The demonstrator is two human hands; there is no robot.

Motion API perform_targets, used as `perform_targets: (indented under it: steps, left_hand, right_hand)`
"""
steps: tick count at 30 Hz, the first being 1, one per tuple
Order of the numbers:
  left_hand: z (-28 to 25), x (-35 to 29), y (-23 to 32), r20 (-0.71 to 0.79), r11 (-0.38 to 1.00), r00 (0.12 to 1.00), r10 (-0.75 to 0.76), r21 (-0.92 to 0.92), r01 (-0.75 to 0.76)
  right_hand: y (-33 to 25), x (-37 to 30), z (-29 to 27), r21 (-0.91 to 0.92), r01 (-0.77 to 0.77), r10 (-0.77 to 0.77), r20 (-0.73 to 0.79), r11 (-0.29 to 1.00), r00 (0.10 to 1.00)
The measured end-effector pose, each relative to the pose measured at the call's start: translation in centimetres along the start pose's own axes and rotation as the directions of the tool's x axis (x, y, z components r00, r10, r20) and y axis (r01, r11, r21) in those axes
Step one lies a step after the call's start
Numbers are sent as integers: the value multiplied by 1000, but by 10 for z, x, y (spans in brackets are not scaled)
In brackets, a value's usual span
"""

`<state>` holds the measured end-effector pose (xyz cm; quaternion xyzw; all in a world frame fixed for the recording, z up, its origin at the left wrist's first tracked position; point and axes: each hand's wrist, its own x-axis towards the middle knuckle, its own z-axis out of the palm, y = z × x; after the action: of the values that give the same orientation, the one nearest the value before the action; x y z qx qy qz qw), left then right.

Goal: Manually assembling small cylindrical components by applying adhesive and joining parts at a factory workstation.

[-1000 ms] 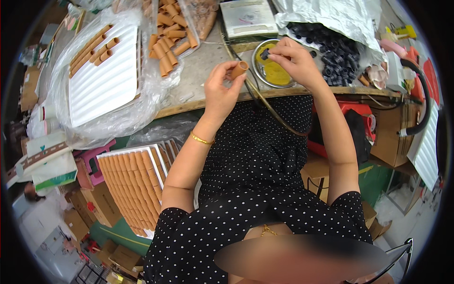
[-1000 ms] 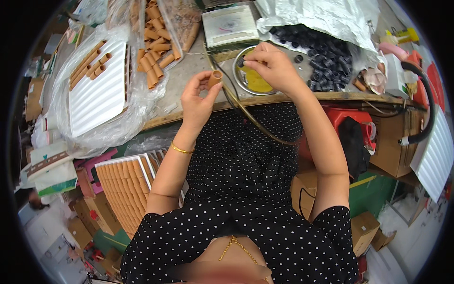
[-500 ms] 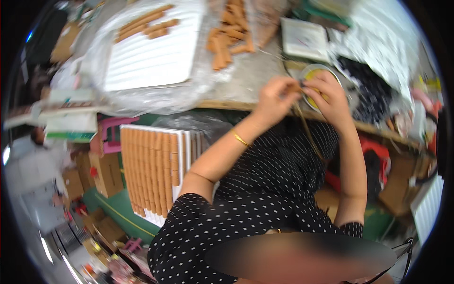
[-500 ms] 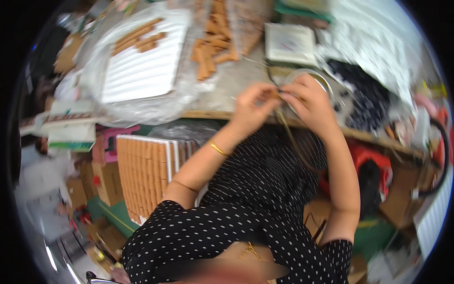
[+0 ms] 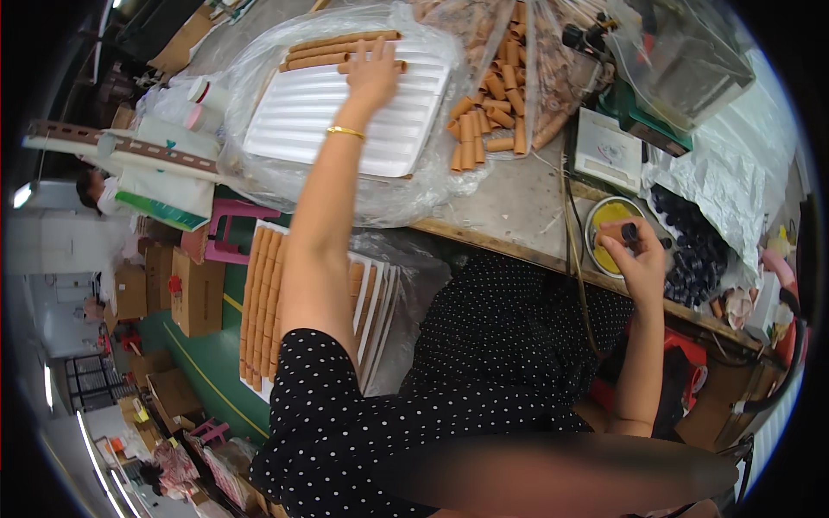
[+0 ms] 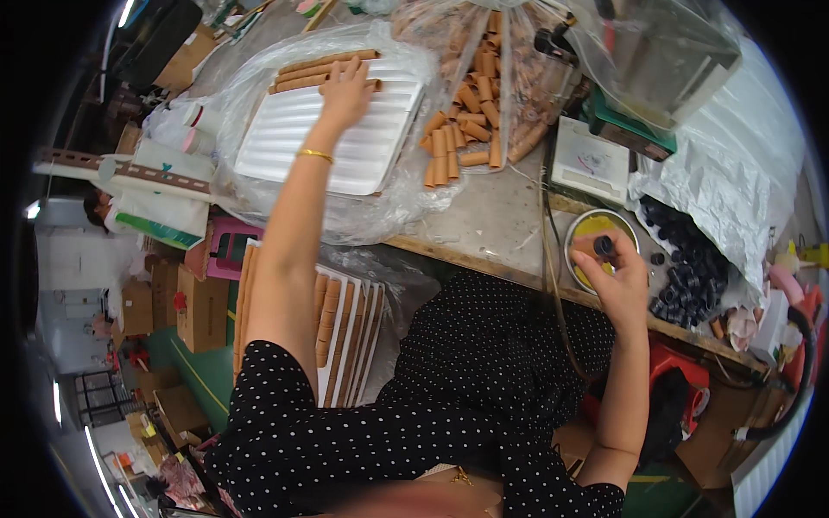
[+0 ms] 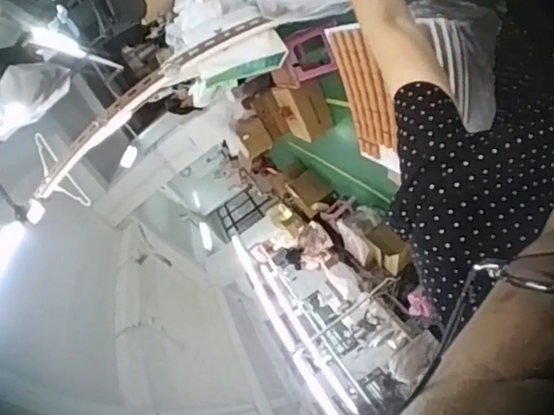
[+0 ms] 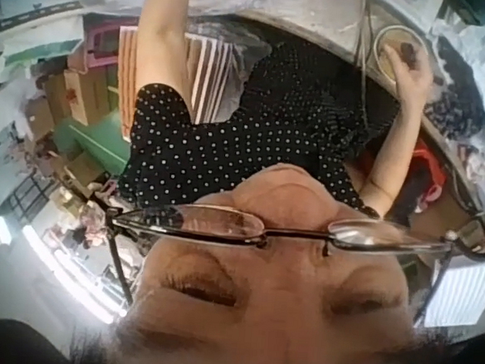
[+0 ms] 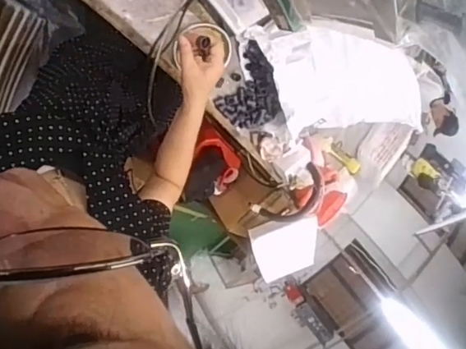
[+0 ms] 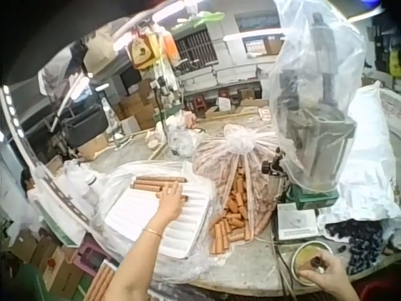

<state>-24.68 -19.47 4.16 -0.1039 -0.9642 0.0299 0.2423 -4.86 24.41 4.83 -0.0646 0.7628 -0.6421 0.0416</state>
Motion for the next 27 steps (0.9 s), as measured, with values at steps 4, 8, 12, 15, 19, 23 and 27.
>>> perform_targets:
  steps: [4,8,12,15,19,23,27]
  left_hand:
    - [0,-3,-26,97,994,992,82,-86,-74]
    - [-4,0,-11,-191,954,979,70,-276,-122]
    - [-35,-19,117,139,323,986,-94,-932,162]
    - [-66,-59,206,497,-245,831,249,-798,551]
    - [-58,-72,241,523,-365,792,315,-704,610]
    - [-50,-77,264,559,-253,732,389,-699,669]
    - [-35,-83,284,597,-638,690,410,-353,684]
  right_hand:
    - [13,4,7,73,-23,29,-73,997,997]
    - [13,6,7,124,30,-19,-86,992,996]
    - [16,16,8,132,103,-94,-69,986,993]
    - [15,32,16,33,134,-134,-11,990,991]
    - [2,37,9,-324,373,-385,30,869,923]
    - [0,30,-1,-531,434,-398,189,728,898]
    - [19,37,5,264,10,-11,5,965,1000]
